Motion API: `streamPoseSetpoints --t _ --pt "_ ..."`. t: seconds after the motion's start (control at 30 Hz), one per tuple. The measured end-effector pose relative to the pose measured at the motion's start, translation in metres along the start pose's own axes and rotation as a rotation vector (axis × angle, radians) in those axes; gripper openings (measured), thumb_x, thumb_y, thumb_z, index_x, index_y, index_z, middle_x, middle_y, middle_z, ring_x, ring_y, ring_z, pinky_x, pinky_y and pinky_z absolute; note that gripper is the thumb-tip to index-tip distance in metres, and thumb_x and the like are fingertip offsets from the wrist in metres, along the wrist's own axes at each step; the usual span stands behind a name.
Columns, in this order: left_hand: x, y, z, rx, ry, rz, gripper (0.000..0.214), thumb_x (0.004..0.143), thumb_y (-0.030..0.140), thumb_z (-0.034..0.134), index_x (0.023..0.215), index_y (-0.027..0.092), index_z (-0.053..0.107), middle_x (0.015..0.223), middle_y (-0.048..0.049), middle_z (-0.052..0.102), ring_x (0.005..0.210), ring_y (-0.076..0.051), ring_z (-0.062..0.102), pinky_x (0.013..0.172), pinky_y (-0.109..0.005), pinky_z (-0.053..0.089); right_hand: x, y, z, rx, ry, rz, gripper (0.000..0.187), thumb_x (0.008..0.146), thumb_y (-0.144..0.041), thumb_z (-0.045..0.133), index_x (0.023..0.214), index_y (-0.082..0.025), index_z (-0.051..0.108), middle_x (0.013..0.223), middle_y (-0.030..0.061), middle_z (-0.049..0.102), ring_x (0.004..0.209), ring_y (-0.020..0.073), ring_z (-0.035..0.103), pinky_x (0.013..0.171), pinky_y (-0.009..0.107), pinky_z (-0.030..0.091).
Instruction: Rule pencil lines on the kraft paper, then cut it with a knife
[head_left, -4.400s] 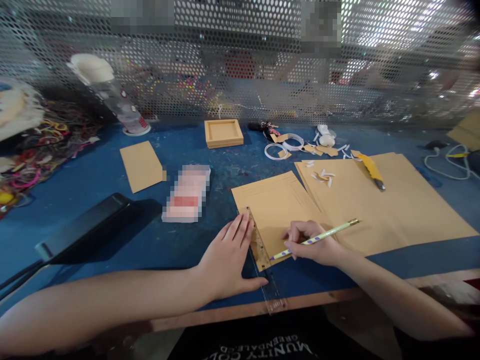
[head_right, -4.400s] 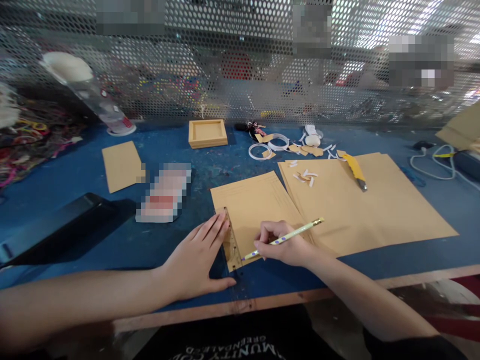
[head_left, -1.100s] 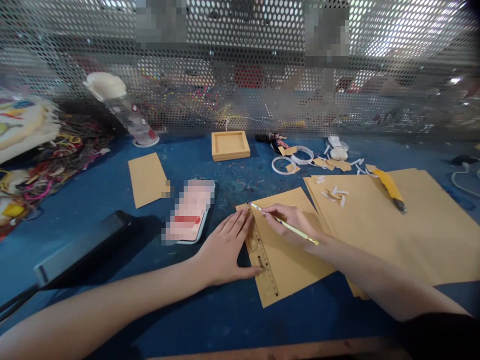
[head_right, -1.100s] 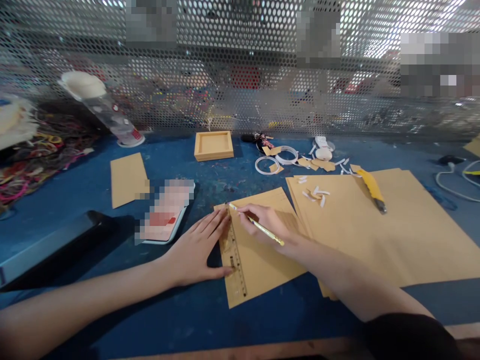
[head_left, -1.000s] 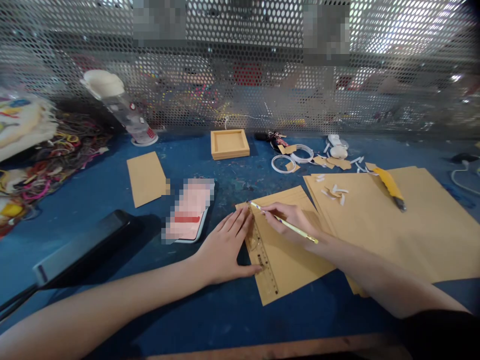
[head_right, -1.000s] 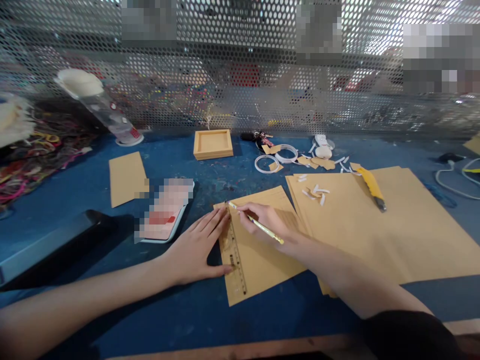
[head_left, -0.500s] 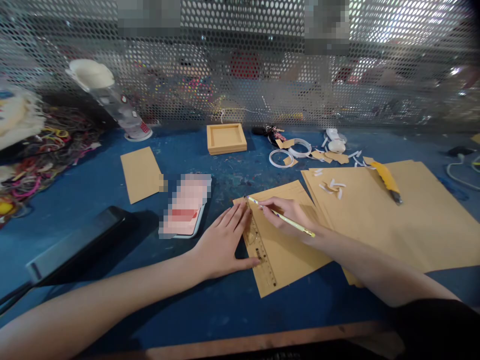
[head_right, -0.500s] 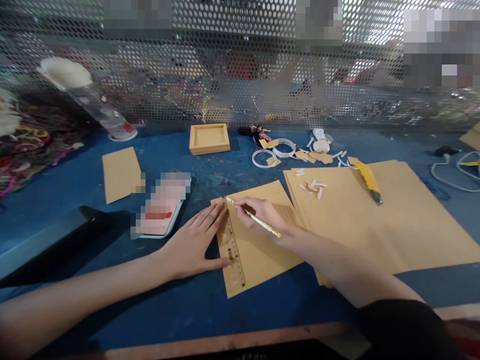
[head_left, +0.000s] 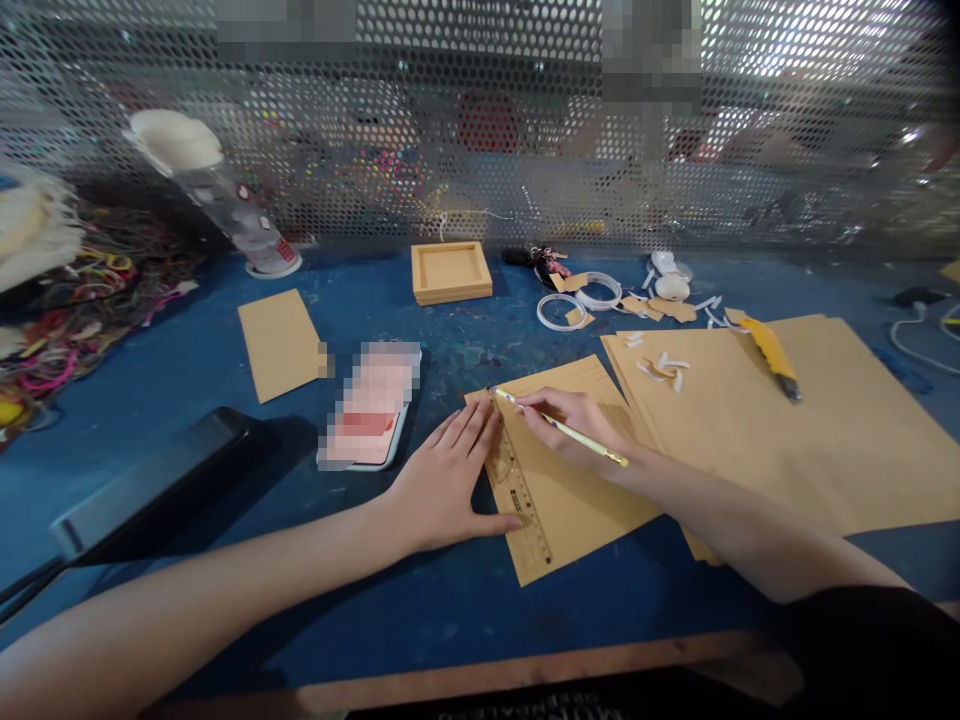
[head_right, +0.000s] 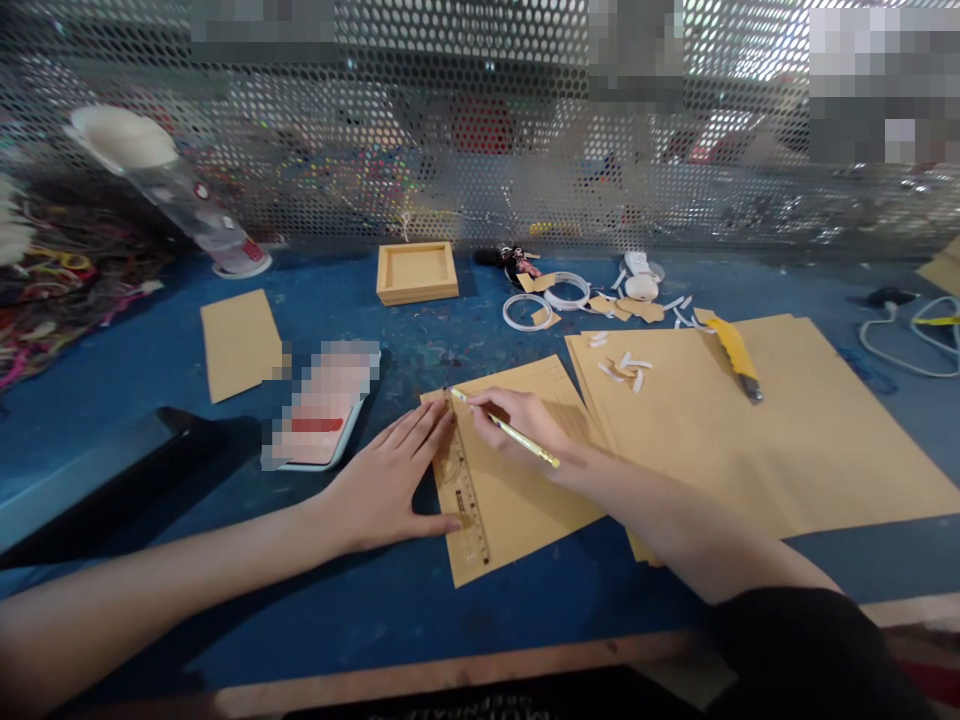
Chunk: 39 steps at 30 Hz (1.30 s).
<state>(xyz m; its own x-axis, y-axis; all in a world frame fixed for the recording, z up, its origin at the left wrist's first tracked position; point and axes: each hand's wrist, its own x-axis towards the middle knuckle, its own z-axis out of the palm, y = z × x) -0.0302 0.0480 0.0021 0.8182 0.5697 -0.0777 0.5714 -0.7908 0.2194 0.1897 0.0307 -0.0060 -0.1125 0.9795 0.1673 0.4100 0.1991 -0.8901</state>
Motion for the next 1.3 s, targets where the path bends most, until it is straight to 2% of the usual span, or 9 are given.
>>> streamPoseSetpoints --t 0.23,0.4,0.5,0.83,1.0,1.17,1.3 --pt "0.000 0.000 0.001 -0.001 0.028 0.006 0.120 0.074 0.091 0.032 0.151 -0.001 0.018 0.157 -0.0223 0.005 0.146 -0.035 0.006 0.118 -0.049 0.013 0.001 -0.004 0.000 -0.014 0.001 0.006 0.023 0.091 -0.022 0.055 0.107 -0.016 0.071 0.099 0.0083 0.073 0.085 0.0184 0.067 0.080 0.031 0.054" --pt "0.000 0.000 0.001 -0.010 0.037 0.009 0.121 0.074 0.090 0.033 0.151 -0.001 0.017 0.157 -0.0222 0.007 0.146 -0.035 0.008 0.118 -0.048 0.013 0.001 -0.005 -0.001 -0.048 0.006 0.025 0.022 0.090 -0.023 0.055 0.104 -0.020 0.072 0.097 0.0073 0.074 0.086 0.0196 0.068 0.076 0.030 0.055" --pt "0.000 0.000 0.001 -0.010 0.027 0.005 0.121 0.074 0.090 0.034 0.151 -0.001 0.016 0.157 -0.0225 0.006 0.146 -0.036 0.007 0.118 -0.049 0.013 0.002 -0.003 -0.002 -0.045 0.009 0.004 0.022 0.089 -0.023 0.055 0.102 -0.023 0.072 0.097 0.0054 0.074 0.086 0.0189 0.069 0.076 0.031 0.055" --pt "0.001 0.001 0.002 0.008 0.028 0.006 0.120 0.074 0.090 0.032 0.151 -0.001 0.016 0.157 -0.0230 0.006 0.146 -0.035 0.008 0.119 -0.047 0.011 -0.006 -0.010 -0.002 -0.203 -0.003 -0.064 0.023 0.088 -0.019 0.054 0.102 -0.023 0.072 0.096 0.0045 0.074 0.083 0.0183 0.069 0.074 0.031 0.055" --pt "0.001 0.002 0.001 0.018 0.031 -0.005 0.123 0.072 0.091 0.032 0.150 -0.003 0.021 0.157 -0.0236 0.010 0.146 -0.035 0.009 0.118 -0.045 0.011 -0.037 -0.027 -0.009 -0.317 -0.040 -0.128 0.018 0.088 -0.016 0.052 0.094 -0.020 0.069 0.084 0.0040 0.072 0.071 0.0167 0.068 0.065 0.029 0.054" --pt "0.001 0.002 0.001 0.067 0.013 -0.001 0.124 0.073 0.092 0.030 0.149 -0.006 0.022 0.156 -0.0250 0.011 0.146 -0.035 0.010 0.118 -0.044 0.008 -0.090 -0.047 -0.017 -0.399 -0.129 -0.314 0.025 0.084 -0.006 0.050 0.102 -0.018 0.063 0.080 0.0057 0.070 0.069 0.0172 0.066 0.064 0.030 0.055" --pt "0.002 0.002 0.001 0.077 0.013 -0.004 0.123 0.073 0.092 0.030 0.149 -0.004 0.022 0.156 -0.0246 0.012 0.146 -0.034 0.012 0.118 -0.044 0.008 -0.130 -0.059 -0.021 -0.456 -0.140 -0.418 0.035 0.081 0.001 0.050 0.110 -0.017 0.058 0.086 0.0080 0.070 0.080 0.0191 0.066 0.079 0.036 0.057"
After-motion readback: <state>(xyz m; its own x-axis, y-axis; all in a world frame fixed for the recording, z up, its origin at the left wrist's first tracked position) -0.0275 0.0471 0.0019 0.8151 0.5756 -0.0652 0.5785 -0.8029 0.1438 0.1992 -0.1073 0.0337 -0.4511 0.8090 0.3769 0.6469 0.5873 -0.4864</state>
